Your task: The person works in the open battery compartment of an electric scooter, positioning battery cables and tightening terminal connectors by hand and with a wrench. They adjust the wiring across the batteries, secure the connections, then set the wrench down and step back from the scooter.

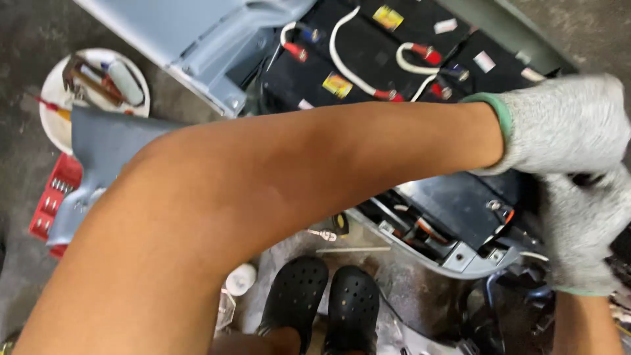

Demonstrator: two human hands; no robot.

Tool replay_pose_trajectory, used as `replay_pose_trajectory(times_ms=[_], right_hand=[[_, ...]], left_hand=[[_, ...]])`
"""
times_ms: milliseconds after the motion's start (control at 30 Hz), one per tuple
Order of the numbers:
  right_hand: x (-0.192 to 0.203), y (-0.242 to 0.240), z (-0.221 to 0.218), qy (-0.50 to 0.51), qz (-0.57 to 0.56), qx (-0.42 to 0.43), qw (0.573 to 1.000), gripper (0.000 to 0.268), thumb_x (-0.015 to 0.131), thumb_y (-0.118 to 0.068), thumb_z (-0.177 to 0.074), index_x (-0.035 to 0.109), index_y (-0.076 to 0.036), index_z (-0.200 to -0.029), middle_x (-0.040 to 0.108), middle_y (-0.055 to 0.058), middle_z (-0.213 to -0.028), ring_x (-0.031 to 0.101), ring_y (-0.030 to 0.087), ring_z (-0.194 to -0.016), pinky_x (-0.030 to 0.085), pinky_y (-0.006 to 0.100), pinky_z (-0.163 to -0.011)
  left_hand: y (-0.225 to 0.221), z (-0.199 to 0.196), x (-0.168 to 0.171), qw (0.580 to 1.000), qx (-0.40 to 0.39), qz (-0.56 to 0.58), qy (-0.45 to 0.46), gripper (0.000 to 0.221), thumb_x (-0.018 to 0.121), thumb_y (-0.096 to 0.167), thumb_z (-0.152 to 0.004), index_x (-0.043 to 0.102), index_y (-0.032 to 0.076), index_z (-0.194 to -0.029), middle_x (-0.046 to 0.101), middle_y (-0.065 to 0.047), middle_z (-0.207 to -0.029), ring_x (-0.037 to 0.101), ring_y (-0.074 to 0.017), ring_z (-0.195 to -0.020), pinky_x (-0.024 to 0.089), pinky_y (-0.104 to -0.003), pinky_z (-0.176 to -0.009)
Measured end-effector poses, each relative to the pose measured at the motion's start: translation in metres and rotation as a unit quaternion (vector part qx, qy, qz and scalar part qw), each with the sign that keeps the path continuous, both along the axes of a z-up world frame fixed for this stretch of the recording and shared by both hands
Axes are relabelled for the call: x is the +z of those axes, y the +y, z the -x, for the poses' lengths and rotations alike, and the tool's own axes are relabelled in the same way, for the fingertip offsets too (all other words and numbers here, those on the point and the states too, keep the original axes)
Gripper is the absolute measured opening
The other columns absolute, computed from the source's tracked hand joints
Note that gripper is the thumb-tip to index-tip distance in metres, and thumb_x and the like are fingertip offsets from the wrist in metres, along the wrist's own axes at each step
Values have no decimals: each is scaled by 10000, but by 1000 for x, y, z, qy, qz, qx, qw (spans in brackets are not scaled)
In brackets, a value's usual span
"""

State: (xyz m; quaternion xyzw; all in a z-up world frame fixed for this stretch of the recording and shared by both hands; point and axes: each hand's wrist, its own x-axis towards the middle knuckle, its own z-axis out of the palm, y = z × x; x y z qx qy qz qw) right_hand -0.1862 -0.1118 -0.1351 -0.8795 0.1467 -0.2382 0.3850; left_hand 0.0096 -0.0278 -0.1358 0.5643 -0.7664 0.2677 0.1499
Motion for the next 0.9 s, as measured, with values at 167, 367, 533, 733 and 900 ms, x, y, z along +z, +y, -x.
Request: replay_pose_trajectory(times_ms=[167, 367, 533, 733, 900], right_hand=[[96, 89, -19, 55, -87, -10, 995, 406, 748, -197, -980, 616, -53, -1337, 678, 19, -1276, 653, 84, -1127, 531, 235, -973], [51, 21, 17, 106, -67, -80, 989, 383, 493, -62, -1053, 632, -37, -1409, 646, 67, -1297, 596, 142, -1153, 488, 288, -970], [63, 56, 4, 119, -21, -33, 992, 341, 501, -89, -1099, 611, -24, -1415, 634, 76, -1292, 590, 155, -1172, 483, 296, -1018], [87, 84, 9, 146, 34, 29, 988, 307, 511, -125, -1140, 579, -3, -1414, 613, 95, -1285, 587, 178, -1188, 481, 309, -1061], [94, 100, 3, 216, -56, -52, 973, 368, 526, -212, -1089, 573, -57, -1418, 614, 80, -1230, 612, 175, -1076, 513, 301, -922]], left_hand=[[58, 34, 15, 954, 203, -83, 207, 283, 635, 311, -876, 761, 81, -769, 730, -143, -746, 682, -352, -724, 536, -476, -729], [265, 81, -3, 787, 403, -181, 430, 320, 596, 358, -921, 757, 86, -875, 736, -174, -829, 687, -393, -785, 540, -491, -750], [417, 104, -121, 564, 533, -265, 572, 363, 565, 399, -959, 755, 90, -964, 740, -200, -897, 691, -427, -836, 543, -503, -767], [400, 147, -255, 334, 515, -90, 784, 368, 605, 346, -977, 736, 29, -1110, 760, -174, -967, 675, -259, -778, 538, -400, -706], [415, 153, -259, 288, 520, -31, 803, 356, 593, 280, -964, 686, 52, -1221, 784, -122, -958, 682, -175, -698, 540, -325, -654]])
